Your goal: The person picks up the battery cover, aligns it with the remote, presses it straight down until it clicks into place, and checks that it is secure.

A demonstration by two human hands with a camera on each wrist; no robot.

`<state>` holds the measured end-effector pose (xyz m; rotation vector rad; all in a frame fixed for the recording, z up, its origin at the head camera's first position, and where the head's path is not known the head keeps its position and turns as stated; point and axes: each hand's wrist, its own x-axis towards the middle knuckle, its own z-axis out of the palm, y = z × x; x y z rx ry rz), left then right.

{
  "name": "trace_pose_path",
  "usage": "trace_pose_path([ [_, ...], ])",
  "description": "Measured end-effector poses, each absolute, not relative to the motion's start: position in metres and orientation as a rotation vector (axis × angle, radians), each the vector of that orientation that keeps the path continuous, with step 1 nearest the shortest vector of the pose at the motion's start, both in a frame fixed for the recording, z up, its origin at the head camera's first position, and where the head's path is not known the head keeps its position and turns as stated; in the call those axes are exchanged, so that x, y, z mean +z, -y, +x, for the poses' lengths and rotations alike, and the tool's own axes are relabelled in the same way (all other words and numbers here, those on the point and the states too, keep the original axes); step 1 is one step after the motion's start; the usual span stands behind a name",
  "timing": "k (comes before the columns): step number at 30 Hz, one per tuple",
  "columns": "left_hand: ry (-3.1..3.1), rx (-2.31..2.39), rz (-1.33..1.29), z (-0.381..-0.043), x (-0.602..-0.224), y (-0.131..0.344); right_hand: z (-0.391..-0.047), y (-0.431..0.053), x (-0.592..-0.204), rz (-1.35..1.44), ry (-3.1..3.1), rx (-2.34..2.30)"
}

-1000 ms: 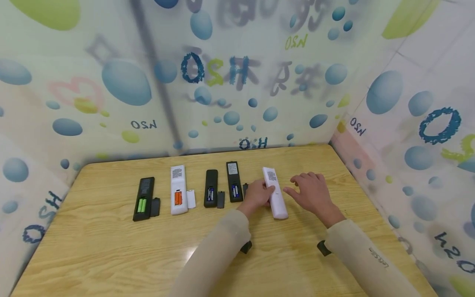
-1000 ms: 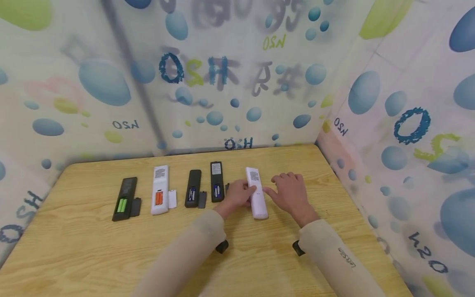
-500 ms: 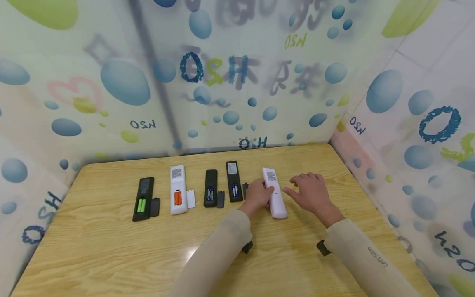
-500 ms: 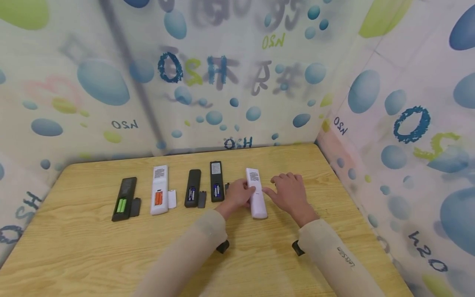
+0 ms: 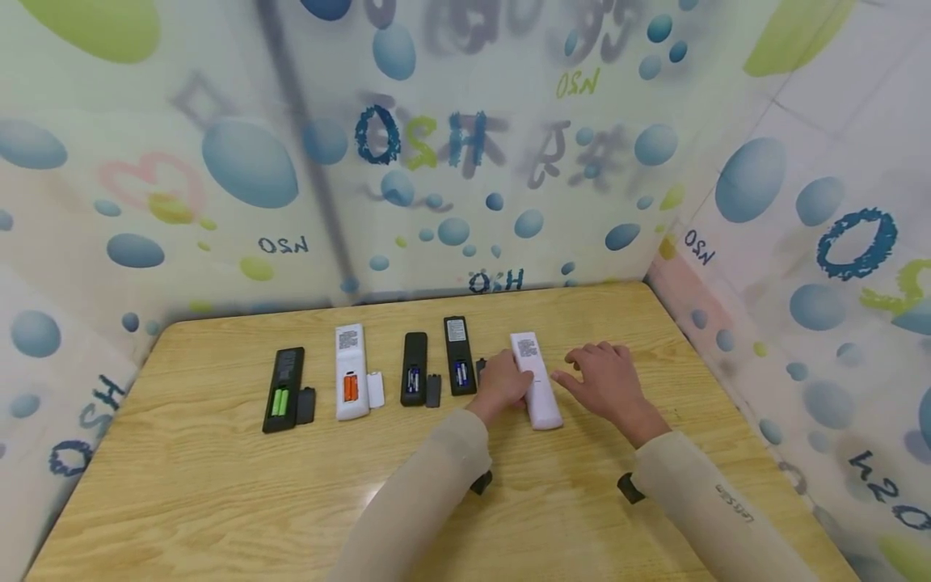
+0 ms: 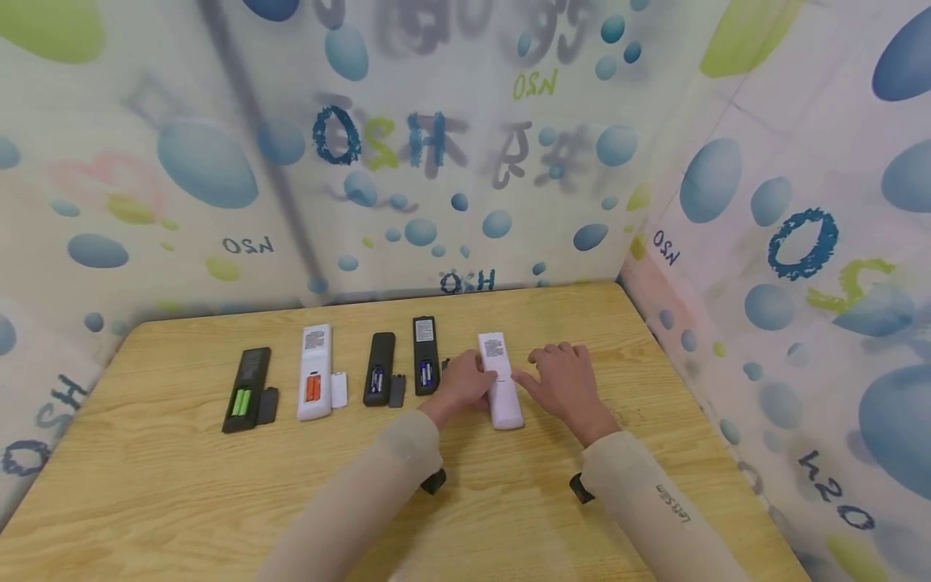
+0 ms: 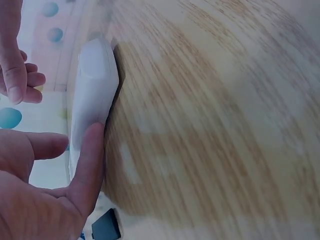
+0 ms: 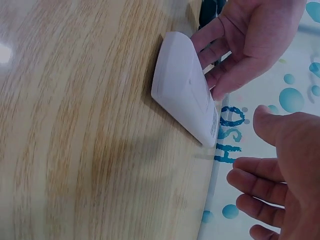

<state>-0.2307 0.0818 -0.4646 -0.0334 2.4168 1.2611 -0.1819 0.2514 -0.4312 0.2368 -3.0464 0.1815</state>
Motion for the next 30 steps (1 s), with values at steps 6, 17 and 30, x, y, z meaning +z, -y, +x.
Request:
trace_pose_path([
  [6, -2.459, 1.209, -0.025, -0.229, -0.459, -0.069, -0.183, -0.243, -0.433, 0.262, 3.044, 0.2],
  [17, -2.507, 1.3, 0.001, -0.239, -0.443, -0.02, -0.194, -0.221, -0.444, 0.297, 3.096, 0.189],
  [30, -2.683, 1.215, 0.001, -0.245, -0.442, 0.035, -0.206, -0.174, -0.449, 0.381, 3.142, 0.219],
])
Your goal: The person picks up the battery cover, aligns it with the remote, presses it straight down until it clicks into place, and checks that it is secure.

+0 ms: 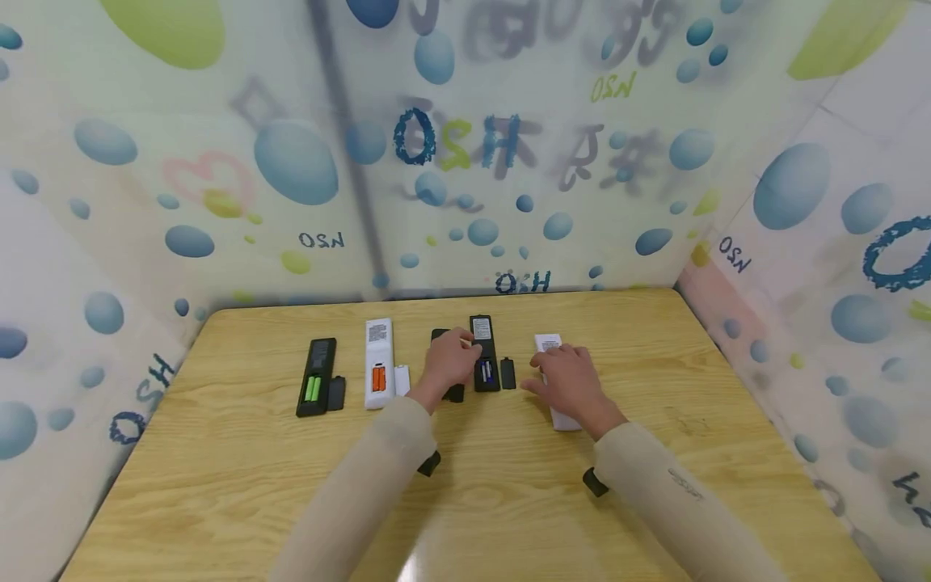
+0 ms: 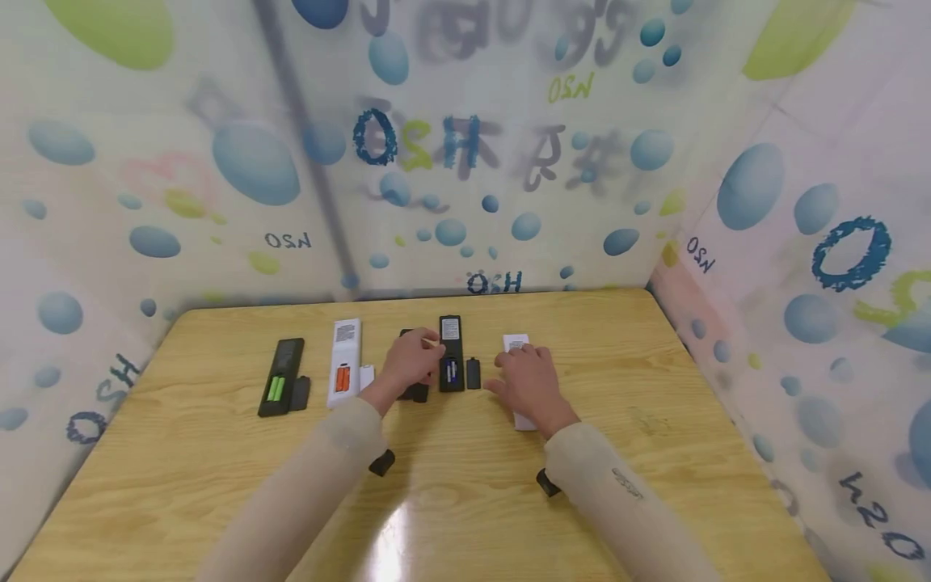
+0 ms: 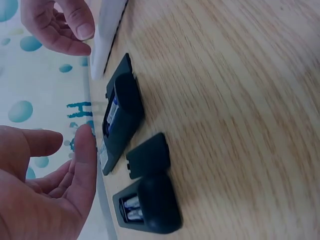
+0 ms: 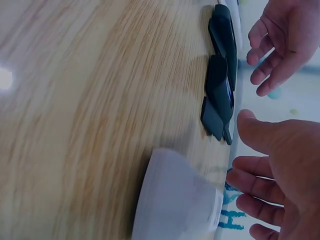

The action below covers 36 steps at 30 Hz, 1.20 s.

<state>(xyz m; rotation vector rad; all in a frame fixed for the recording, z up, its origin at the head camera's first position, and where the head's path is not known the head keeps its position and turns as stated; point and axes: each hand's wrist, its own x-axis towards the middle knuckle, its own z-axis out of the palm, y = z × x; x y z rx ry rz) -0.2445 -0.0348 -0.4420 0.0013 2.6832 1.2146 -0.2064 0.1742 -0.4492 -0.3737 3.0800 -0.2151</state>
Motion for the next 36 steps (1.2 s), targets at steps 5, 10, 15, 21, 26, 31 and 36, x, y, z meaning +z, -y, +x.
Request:
trace_pose_path([
  [5, -2.622, 1.297, -0.04, -0.25, -0.446, 0.041, -0.213, -0.164, -0.451, -0.406, -3.081, -0.18],
  [10, -2.564, 1.359, -0.073, -0.255, -0.45, 0.042, -0.222, -0.155, -0.453, -0.4, -3.064, -0.135],
  [15, -2.606, 1.311, -0.103, -0.261, -0.454, 0.035, -0.231, -0.151, -0.457, -0.392, -3.054, -0.104],
  [21, -2.642, 1.183, -0.171, -0.269, -0.454, 0.026, -0.237, -0.148, -0.458, -0.387, -3.028, -0.086],
  [26, -2.681, 1.092, -0.213, -0.275, -0.458, 0.02, -0.239, -0.146, -0.459, -0.408, -3.032, -0.072],
  [31, -2.713, 0.971, -0.218, -0.28, -0.461, 0.015, -0.241, -0.144, -0.464, -0.43, -3.035, -0.06],
  [36, -2.717, 0.905, -0.244, -0.284, -0.462, 0.009, -0.244, -0.143, -0.468, -0.448, -3.047, -0.051],
])
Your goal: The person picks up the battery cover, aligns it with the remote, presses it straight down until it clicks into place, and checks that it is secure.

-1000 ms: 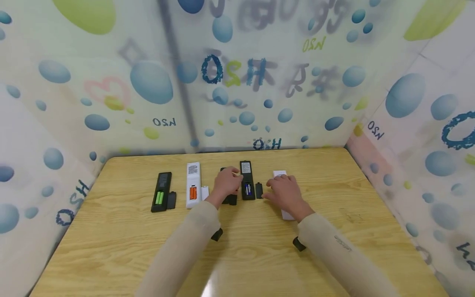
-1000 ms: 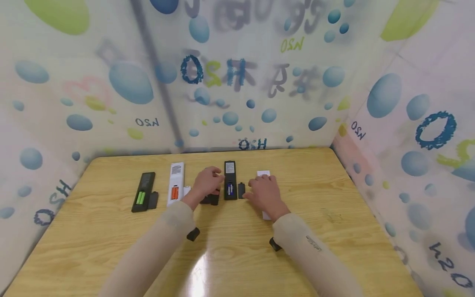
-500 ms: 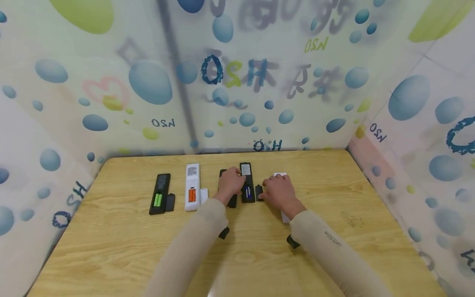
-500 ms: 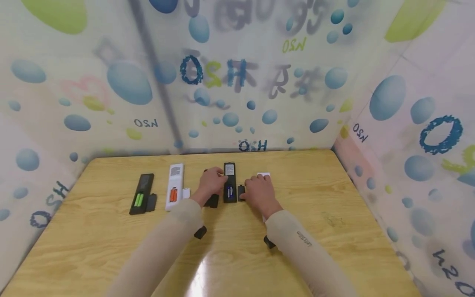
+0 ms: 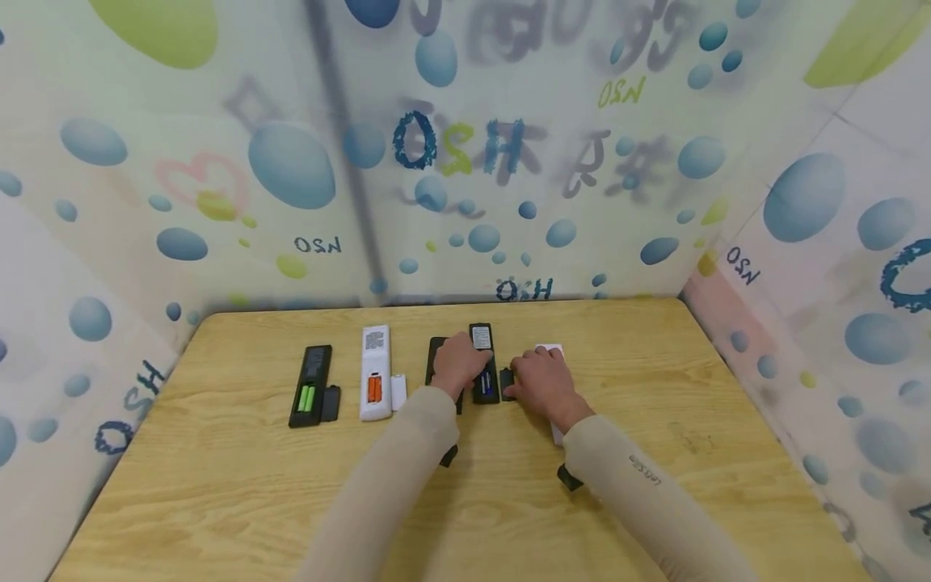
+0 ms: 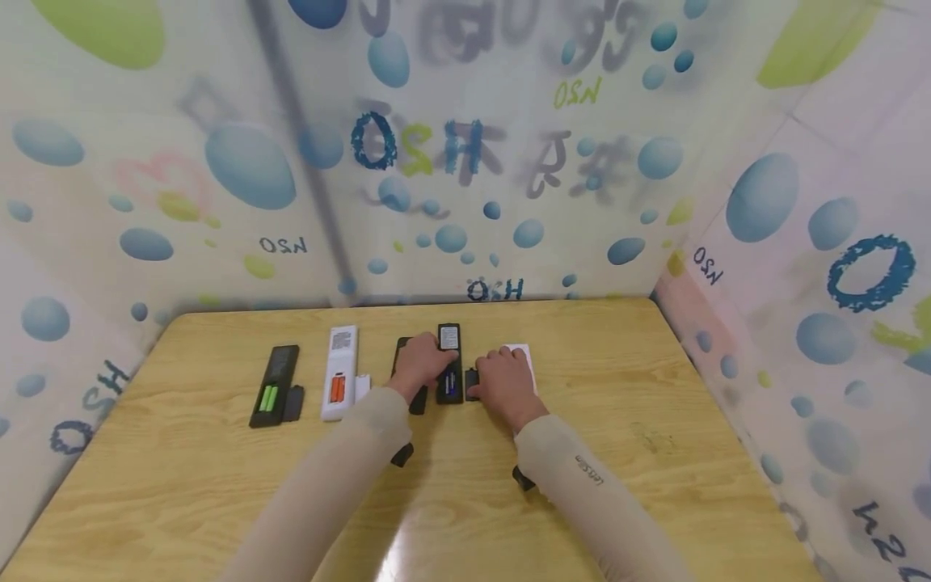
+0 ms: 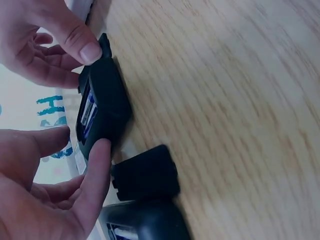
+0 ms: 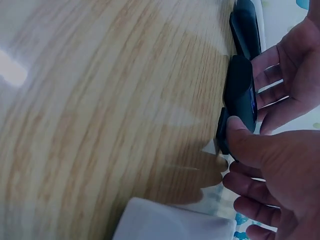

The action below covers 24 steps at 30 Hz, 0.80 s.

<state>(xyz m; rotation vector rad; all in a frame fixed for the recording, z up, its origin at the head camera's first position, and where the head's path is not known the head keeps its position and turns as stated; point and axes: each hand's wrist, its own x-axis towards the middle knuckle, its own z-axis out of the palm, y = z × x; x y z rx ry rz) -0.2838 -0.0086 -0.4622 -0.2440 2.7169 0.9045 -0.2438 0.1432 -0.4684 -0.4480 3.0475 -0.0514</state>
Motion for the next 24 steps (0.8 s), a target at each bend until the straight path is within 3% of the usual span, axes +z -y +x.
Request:
trace_pose_path([
  [24, -2.824, 0.688, -0.268, -0.283, -0.461, -0.008, -0.246, -0.136, -0.466, -0.416, -3.041, -0.101],
])
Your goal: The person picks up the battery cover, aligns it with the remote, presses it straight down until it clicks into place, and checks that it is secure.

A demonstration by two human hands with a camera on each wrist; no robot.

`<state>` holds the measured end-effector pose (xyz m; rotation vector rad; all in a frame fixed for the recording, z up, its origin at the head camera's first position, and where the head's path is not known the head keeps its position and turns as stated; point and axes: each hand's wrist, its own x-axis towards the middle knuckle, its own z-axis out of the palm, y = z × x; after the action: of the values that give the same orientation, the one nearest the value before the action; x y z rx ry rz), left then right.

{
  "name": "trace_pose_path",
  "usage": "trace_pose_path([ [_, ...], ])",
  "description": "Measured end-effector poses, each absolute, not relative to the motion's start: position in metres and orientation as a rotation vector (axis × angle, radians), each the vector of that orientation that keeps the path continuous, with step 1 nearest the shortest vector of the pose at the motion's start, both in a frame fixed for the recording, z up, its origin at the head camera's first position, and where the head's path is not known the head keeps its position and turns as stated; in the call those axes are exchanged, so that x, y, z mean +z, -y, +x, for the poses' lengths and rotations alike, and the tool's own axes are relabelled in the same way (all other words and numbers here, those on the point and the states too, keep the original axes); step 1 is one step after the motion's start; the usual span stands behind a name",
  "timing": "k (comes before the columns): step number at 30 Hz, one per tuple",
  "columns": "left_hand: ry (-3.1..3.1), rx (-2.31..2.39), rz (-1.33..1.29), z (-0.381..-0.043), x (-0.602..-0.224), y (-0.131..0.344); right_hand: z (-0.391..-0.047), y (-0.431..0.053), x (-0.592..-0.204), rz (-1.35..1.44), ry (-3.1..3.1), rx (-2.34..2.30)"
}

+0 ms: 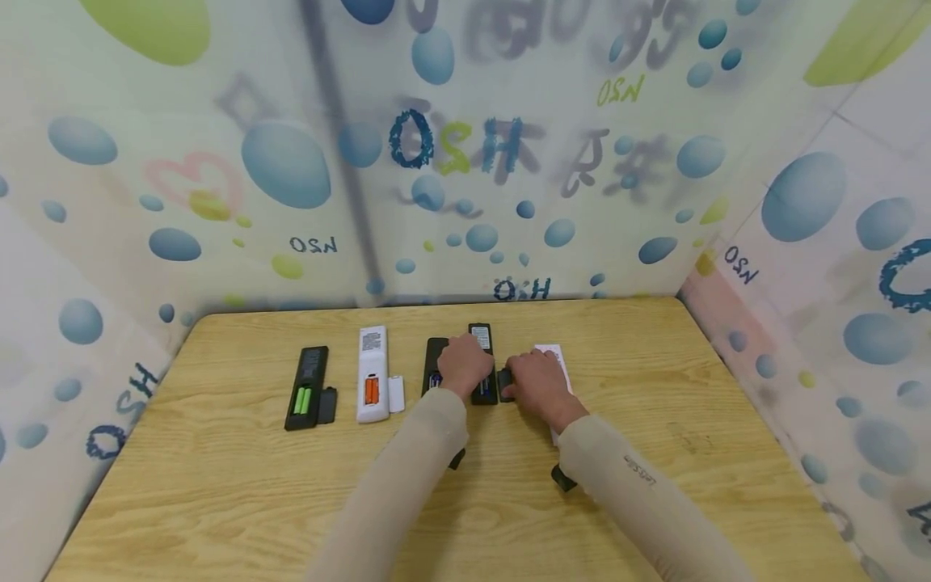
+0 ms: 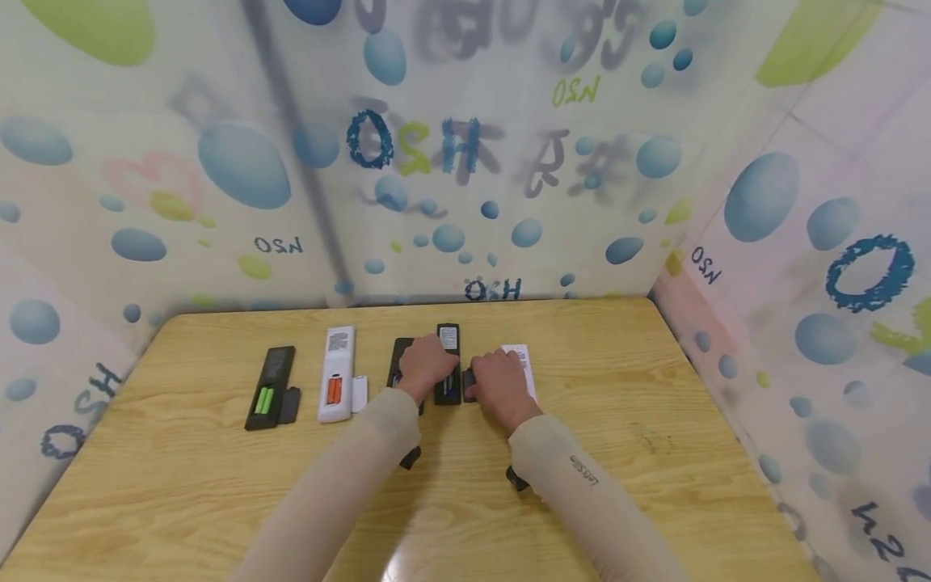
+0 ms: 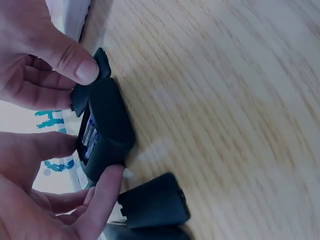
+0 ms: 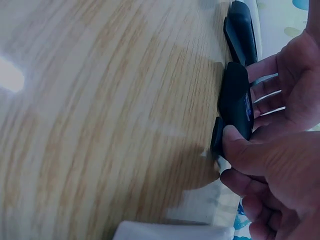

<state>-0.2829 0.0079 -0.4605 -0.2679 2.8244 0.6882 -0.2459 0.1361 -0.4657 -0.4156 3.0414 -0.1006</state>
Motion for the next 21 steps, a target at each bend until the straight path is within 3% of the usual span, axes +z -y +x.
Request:
trace_pose_path([
  [21, -2.788, 0.925, -0.333, -0.2833, -0.4628, -0.0077, -0.243, -0.1371, -0.4627, -0.438, -3.11, -0.131],
])
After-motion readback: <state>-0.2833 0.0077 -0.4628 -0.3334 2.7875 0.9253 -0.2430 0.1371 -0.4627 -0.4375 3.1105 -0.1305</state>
